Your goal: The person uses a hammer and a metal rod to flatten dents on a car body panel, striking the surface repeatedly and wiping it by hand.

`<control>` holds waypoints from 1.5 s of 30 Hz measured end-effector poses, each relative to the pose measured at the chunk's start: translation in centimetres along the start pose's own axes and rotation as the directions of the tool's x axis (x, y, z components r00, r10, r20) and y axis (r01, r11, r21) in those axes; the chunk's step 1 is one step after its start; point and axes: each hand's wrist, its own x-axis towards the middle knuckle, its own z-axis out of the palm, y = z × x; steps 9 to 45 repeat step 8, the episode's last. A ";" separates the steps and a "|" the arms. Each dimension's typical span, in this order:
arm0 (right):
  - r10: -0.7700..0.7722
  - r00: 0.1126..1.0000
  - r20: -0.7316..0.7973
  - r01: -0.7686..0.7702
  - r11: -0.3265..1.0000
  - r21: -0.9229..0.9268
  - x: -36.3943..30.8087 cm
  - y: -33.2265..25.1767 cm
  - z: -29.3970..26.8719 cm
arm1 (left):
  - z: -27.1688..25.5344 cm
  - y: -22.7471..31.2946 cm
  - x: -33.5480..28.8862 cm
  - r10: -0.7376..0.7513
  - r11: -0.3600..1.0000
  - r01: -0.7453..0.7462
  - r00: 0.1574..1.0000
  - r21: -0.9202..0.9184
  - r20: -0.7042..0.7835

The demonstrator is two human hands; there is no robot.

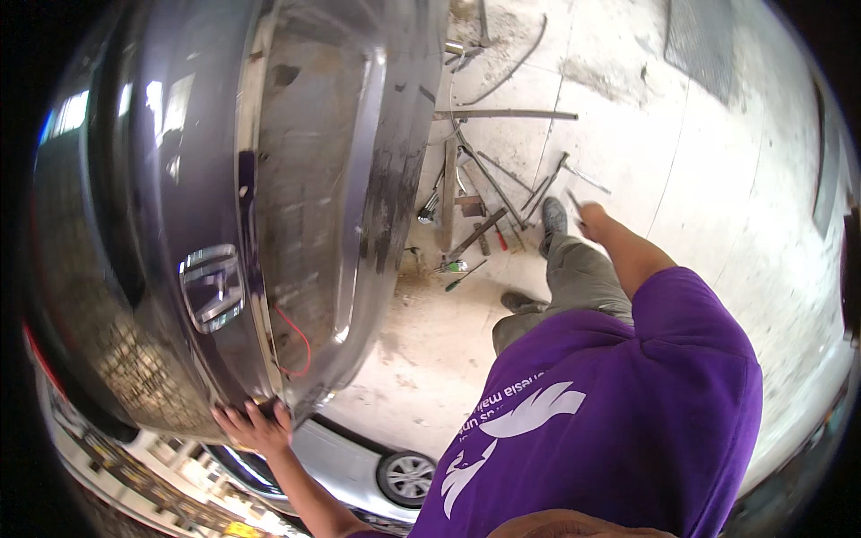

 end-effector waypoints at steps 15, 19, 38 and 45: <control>0.307 0.720 0.622 0.085 0.851 -0.518 -13.7 24.4 -0.4 | -5.2 11.6 1.8 -0.653 0.749 0.659 0.752 -0.074 0.087; 0.307 0.720 0.622 0.085 0.851 -0.518 -13.7 24.4 -0.4 | -5.2 11.6 1.8 -0.653 0.749 0.659 0.752 -0.074 0.087; 0.307 0.720 0.622 0.085 0.851 -0.518 -13.7 24.4 -0.4 | -5.2 11.6 1.8 -0.653 0.749 0.659 0.752 -0.074 0.087; 0.307 0.720 0.622 0.085 0.851 -0.518 -13.7 24.4 -0.4 | -5.2 11.6 1.8 -0.653 0.749 0.659 0.752 -0.074 0.087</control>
